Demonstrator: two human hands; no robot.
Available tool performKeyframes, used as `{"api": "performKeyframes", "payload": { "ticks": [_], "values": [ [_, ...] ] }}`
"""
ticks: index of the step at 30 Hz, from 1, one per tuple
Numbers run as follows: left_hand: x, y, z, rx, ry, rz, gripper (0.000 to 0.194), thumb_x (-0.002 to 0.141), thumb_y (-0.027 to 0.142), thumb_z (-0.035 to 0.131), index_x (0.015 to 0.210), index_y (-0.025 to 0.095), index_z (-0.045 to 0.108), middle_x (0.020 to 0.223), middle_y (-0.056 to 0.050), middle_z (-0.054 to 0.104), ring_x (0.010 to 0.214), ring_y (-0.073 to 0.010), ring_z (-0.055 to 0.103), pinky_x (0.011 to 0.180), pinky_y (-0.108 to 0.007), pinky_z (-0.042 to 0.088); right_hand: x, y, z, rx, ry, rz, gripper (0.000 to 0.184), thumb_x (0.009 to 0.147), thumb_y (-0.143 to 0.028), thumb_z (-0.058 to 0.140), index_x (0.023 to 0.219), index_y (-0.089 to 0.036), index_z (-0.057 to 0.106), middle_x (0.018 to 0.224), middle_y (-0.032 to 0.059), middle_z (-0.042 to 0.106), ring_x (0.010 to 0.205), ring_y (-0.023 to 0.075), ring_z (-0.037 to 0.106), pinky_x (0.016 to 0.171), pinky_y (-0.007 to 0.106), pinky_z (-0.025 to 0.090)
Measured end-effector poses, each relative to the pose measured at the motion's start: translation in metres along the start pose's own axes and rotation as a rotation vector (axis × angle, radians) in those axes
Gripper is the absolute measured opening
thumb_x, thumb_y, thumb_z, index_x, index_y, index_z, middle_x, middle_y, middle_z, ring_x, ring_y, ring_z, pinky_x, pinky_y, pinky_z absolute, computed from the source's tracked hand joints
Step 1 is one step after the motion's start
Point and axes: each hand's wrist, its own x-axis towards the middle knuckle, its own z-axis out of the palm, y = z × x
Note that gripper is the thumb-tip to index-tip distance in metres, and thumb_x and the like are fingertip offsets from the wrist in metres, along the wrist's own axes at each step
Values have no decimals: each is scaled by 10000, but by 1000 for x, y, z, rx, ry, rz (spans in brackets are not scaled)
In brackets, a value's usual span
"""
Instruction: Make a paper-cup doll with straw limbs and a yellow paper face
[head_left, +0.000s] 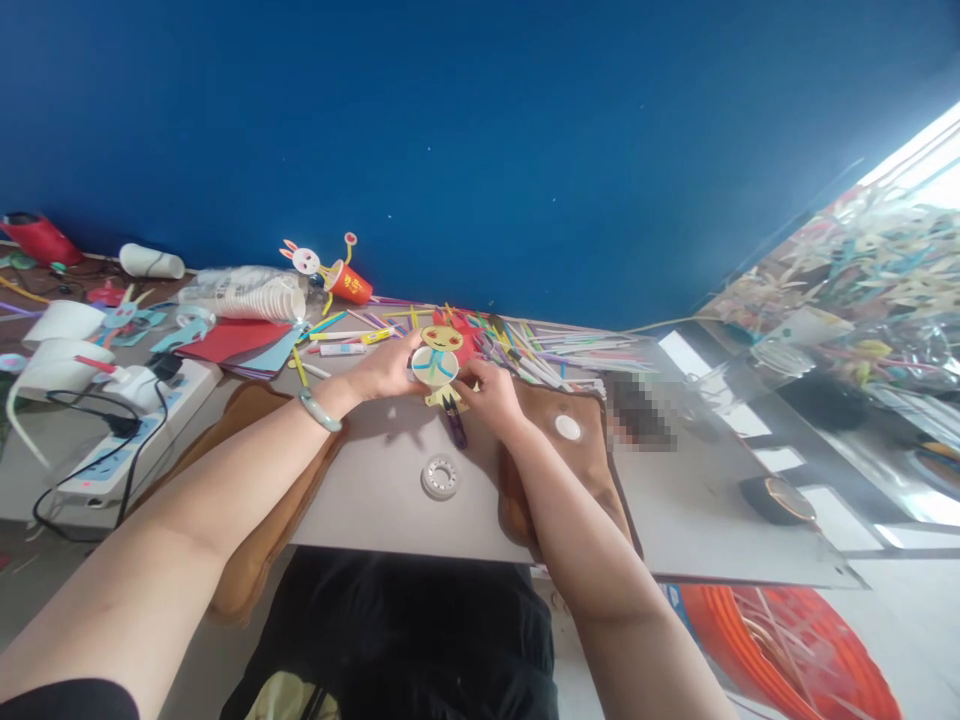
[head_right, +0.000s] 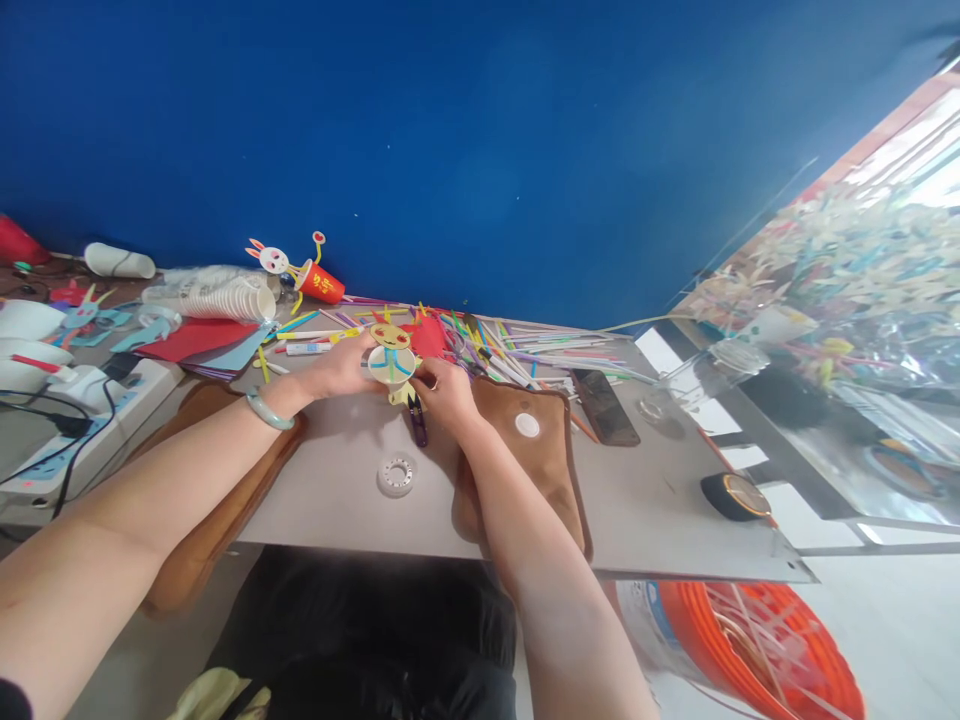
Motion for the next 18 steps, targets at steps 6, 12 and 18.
{"api": "performKeyframes", "payload": {
  "ticks": [6, 12, 18],
  "values": [
    [-5, 14, -6, 146, 125, 149, 737, 668, 414, 849, 1276, 184, 500, 1258, -125, 665, 1114, -272, 661, 928, -341, 511, -3, -7, -5, -51, 139, -146, 108, 832, -268, 584, 758, -208, 633, 780, 60, 666, 766, 202, 589, 729, 304, 450],
    [-10, 26, -10, 232, 147, 220, 623, 770, 436, 782, 1286, 189, 537, 1288, -123, 653, 1160, -268, 639, 988, -359, 494, -5, -6, -4, -109, 178, -201, 154, 885, -280, 550, 779, -212, 639, 797, 74, 660, 792, 216, 593, 757, 324, 458],
    [-12, 28, -10, 267, 150, 249, 592, 779, 428, 784, 1281, 205, 563, 1280, -115, 668, 1159, -274, 643, 1001, -374, 490, -5, -6, -4, -136, 184, -227, 164, 883, -280, 541, 753, -219, 619, 754, 62, 631, 766, 214, 567, 728, 323, 445]
  ]
}}
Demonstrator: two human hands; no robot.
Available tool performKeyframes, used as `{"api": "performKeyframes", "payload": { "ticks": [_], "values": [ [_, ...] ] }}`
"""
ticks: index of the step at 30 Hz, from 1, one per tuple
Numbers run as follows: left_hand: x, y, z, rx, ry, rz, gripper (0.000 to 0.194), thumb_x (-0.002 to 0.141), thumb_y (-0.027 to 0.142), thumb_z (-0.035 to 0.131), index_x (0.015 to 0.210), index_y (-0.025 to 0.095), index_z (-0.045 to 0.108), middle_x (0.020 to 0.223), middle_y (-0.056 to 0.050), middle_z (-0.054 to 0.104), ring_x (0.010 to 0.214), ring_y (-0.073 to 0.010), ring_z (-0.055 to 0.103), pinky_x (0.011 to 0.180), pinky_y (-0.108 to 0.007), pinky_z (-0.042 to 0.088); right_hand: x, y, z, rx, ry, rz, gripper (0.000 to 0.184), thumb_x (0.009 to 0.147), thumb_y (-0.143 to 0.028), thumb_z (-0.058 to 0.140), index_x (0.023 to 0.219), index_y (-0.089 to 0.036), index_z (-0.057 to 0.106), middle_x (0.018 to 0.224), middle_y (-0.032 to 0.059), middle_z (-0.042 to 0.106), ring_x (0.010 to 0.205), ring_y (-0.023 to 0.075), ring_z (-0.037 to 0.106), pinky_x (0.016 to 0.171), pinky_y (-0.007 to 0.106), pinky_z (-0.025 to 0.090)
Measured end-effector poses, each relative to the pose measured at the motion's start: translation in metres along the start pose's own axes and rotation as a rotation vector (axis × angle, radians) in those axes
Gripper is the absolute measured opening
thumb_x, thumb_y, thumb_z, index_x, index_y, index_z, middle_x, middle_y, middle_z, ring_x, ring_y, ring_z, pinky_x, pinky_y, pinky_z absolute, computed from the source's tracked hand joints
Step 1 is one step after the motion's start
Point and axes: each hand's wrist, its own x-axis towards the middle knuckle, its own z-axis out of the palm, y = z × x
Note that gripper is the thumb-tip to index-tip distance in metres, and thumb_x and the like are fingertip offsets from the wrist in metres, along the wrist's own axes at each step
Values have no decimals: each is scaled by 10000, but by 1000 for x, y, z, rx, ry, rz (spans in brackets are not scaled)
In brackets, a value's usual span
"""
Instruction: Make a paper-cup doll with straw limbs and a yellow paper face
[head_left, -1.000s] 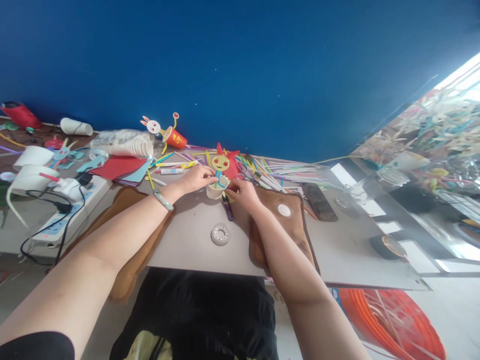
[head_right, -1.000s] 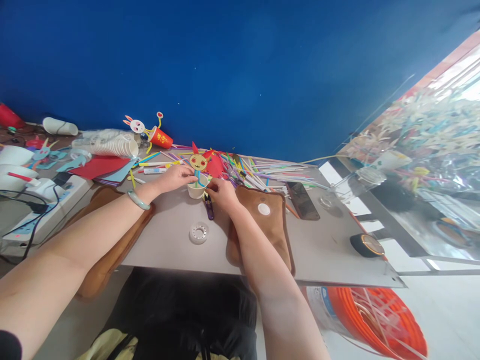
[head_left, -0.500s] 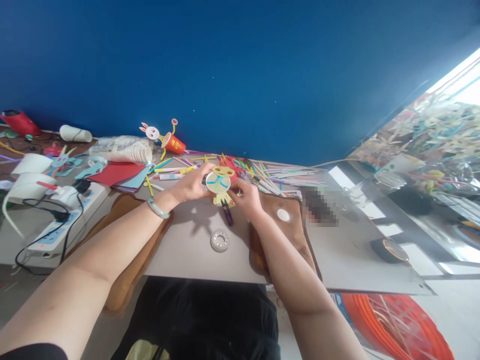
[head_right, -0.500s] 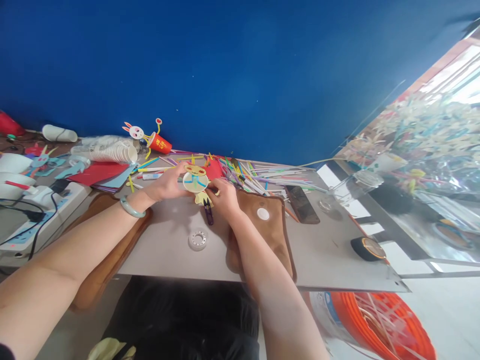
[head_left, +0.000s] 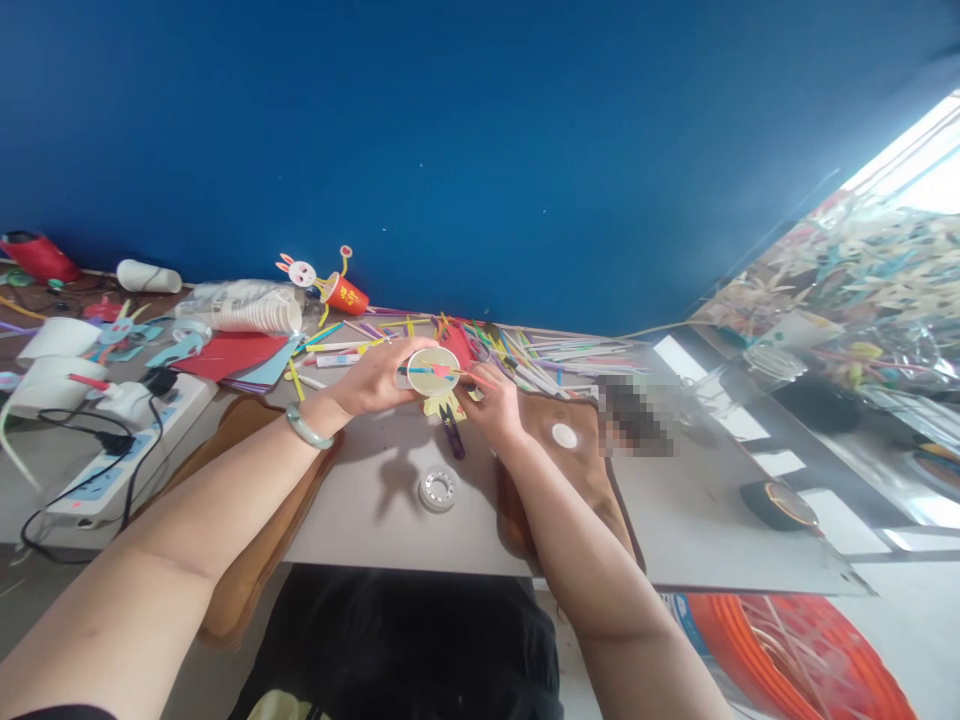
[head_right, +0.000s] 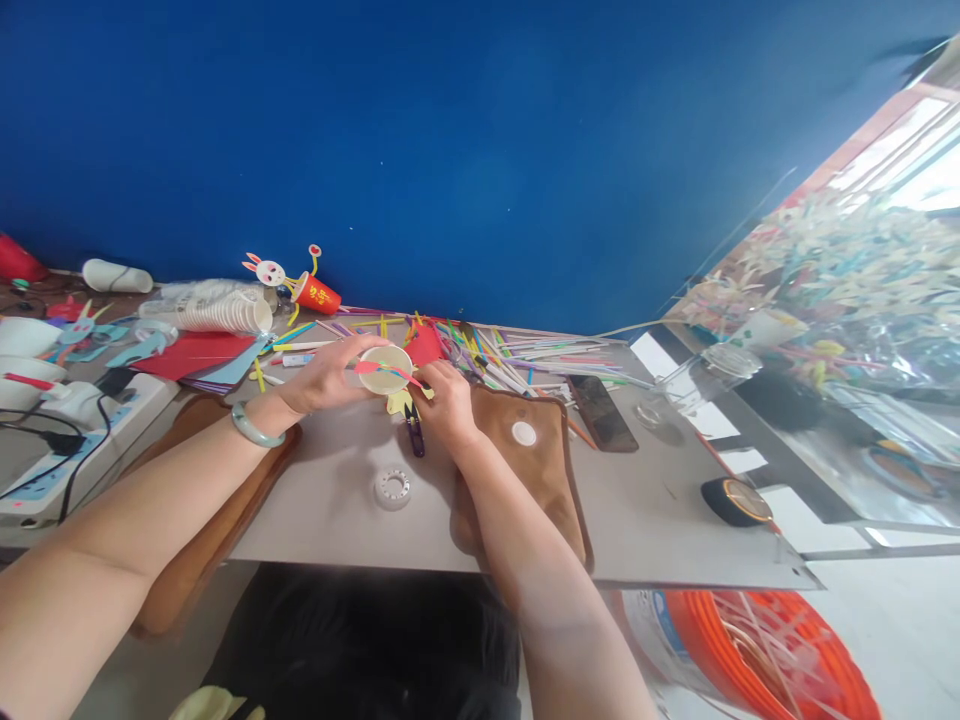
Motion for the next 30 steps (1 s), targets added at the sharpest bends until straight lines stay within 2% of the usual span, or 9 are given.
{"api": "performKeyframes", "payload": {
  "ticks": [6, 11, 13, 15, 19, 24, 27, 30],
  "values": [
    [-1, -1, 3, 42, -2, 35, 557, 798, 417, 767, 1270, 201, 566, 1281, -111, 669, 1170, -267, 641, 1004, -360, 482, 0, -3, 0, 28, -26, 21, 162, 869, -254, 539, 720, -218, 591, 745, 62, 622, 744, 207, 561, 712, 317, 440],
    [0, -4, 1, -18, -84, -49, 615, 766, 433, 782, 1289, 205, 551, 1267, -104, 672, 1143, -266, 649, 973, -369, 496, 0, 0, 3, 30, -59, 81, 138, 853, -259, 566, 727, -216, 605, 738, 55, 631, 750, 207, 573, 710, 307, 439],
    [1, -7, 0, -64, -111, -33, 636, 743, 444, 800, 1282, 196, 571, 1264, -112, 676, 1152, -268, 644, 991, -375, 494, 0, 0, 3, 39, -60, 94, 116, 843, -245, 576, 737, -213, 610, 747, 55, 645, 751, 205, 579, 709, 304, 440],
    [0, -11, -1, -104, -129, 24, 561, 769, 443, 782, 1242, 187, 621, 1272, -120, 679, 1183, -267, 631, 1036, -383, 477, 0, 0, 4, 46, -67, 95, 99, 839, -238, 588, 750, -211, 620, 753, 56, 654, 747, 203, 583, 709, 302, 444],
    [0, -17, -2, -120, -96, 111, 285, 894, 366, 657, 1096, 174, 714, 1189, -124, 723, 1174, -245, 639, 1042, -377, 478, -1, -2, 5, 36, -85, 67, 101, 853, -247, 605, 763, -211, 634, 750, 54, 657, 749, 201, 590, 716, 295, 448],
    [2, -19, 1, -127, -106, 94, 234, 929, 335, 602, 1034, 173, 735, 1156, -116, 728, 1085, -225, 668, 973, -365, 508, -2, 2, 9, 37, -106, 23, 95, 851, -213, 601, 762, -212, 637, 738, 39, 655, 724, 186, 591, 684, 278, 438],
    [1, -22, 5, -95, -127, 55, 232, 925, 354, 606, 896, 167, 740, 970, -84, 749, 940, -209, 685, 881, -331, 521, -3, 6, 12, 29, -121, 8, 87, 837, -199, 613, 756, -210, 643, 725, 35, 652, 706, 182, 581, 668, 275, 427],
    [0, -27, 10, -26, -152, -44, 312, 929, 393, 593, 760, 158, 710, 738, -48, 698, 729, -177, 645, 738, -304, 507, -3, 9, 15, 27, -146, 28, 77, 831, -200, 629, 758, -208, 651, 713, 32, 651, 694, 179, 573, 663, 273, 423]
  ]
}}
